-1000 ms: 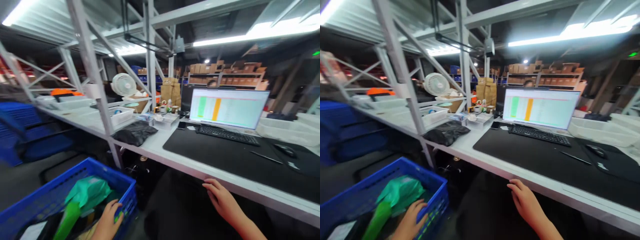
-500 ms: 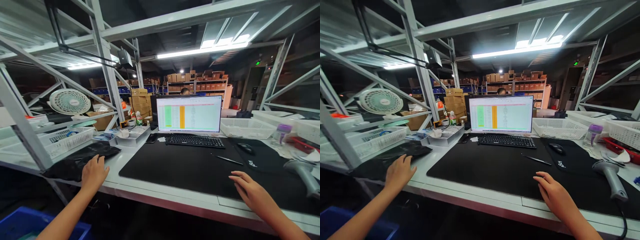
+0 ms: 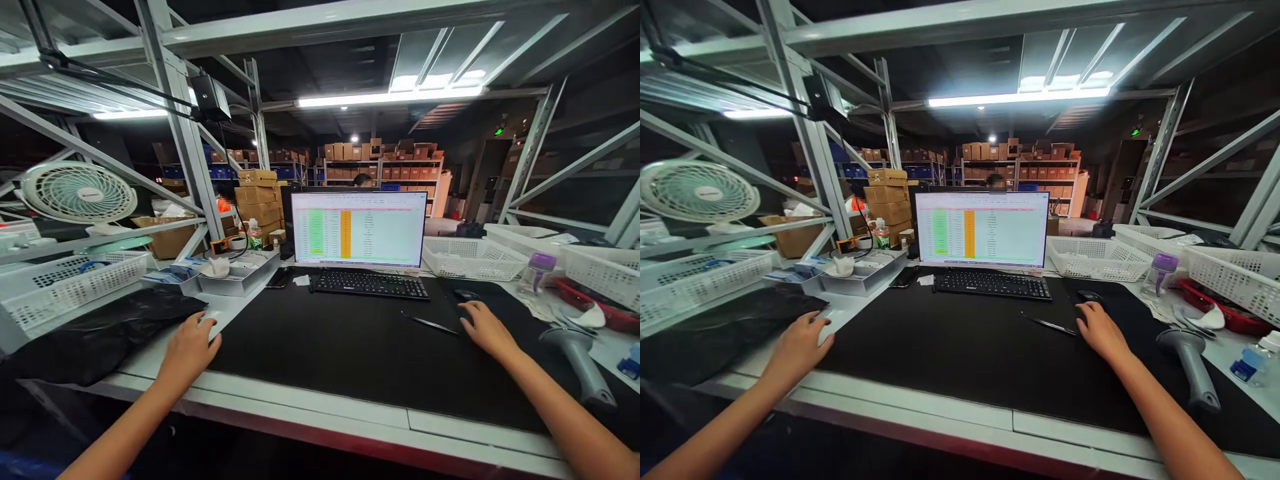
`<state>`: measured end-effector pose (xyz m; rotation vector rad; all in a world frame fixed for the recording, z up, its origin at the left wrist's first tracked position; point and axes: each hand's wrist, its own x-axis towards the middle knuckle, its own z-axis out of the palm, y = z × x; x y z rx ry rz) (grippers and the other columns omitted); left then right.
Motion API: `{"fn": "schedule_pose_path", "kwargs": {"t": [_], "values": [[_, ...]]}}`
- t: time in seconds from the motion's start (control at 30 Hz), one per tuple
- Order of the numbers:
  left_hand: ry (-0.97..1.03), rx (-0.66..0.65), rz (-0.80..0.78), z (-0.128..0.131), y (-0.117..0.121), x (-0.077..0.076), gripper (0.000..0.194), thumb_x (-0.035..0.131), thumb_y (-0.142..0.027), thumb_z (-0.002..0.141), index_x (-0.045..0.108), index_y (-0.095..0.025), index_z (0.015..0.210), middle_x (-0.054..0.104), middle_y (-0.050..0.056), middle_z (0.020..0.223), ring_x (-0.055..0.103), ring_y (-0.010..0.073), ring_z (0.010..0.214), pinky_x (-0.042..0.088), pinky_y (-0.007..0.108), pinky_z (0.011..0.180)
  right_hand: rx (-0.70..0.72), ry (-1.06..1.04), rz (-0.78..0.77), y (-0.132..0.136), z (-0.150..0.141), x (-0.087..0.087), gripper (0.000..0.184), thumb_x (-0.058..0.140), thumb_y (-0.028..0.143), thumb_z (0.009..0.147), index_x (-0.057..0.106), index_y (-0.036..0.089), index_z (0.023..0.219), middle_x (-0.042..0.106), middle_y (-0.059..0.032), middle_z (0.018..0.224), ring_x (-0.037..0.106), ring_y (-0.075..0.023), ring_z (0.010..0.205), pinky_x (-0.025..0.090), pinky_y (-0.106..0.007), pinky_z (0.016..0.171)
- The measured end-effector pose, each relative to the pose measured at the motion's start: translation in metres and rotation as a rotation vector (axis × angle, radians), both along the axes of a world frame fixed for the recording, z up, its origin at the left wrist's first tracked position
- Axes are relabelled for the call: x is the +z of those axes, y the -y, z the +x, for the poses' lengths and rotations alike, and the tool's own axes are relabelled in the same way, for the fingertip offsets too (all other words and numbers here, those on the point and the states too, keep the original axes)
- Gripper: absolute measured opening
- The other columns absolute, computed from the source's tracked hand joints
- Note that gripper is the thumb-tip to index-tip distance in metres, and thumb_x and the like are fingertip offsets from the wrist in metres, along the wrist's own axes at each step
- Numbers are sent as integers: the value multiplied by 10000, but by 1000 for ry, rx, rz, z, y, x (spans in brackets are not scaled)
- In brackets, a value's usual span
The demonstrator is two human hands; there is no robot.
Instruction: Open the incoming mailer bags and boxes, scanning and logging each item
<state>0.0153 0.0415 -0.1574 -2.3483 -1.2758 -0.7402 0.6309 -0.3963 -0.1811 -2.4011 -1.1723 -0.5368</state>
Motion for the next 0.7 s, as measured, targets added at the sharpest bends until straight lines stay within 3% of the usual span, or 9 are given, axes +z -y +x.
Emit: {"fn": "schedule_pose_path", "kwargs": {"t": [0.1, 0.2, 0.4, 0.53, 0.7], "values": [[61, -95, -57, 33, 1, 2, 410, 459, -368, 863, 710, -109, 1057, 594, 244, 1322, 620, 382, 1182, 506, 509, 1025, -147, -23, 37, -13, 62, -3, 545, 457, 369, 903, 630, 31, 1294, 615, -268, 1275, 628, -368, 1182, 501, -489, 1050], [52, -239, -93, 79, 15, 8, 324, 524, -313, 853, 710, -129, 1043, 608, 227, 1321, 635, 359, 1180, 505, 490, 1048, -212, -19, 71, -26, 104, -9, 595, 464, 459, 864, 647, 41, 1246, 643, -279, 1212, 627, -396, 1189, 516, -515, 1022], [-195, -515, -101, 196, 53, 24, 244, 635, -219, 851, 682, -162, 1084, 594, 190, 1407, 586, 320, 1296, 480, 450, 1110, -62, -20, 166, -52, 167, -44, 609, 448, 631, 807, 684, 195, 1160, 668, -200, 1168, 645, -390, 1169, 532, -497, 994], [-261, -598, -101, 278, 54, 17, 343, 704, -308, 866, 663, -176, 1180, 564, 167, 1470, 533, 321, 1364, 411, 449, 1178, 12, 6, 174, -54, 178, -55, 527, 466, 512, 834, 657, 236, 1241, 645, -202, 1222, 639, -380, 1169, 527, -482, 987], [-221, -580, -99, 347, 38, -2, 466, 625, -342, 950, 600, -104, 1349, 463, 245, 1548, 458, 371, 1430, 352, 530, 1204, -163, 2, 61, -50, 162, -46, 576, 476, 434, 827, 631, 157, 1308, 597, -182, 1325, 643, -353, 1151, 518, -507, 1024]]}}
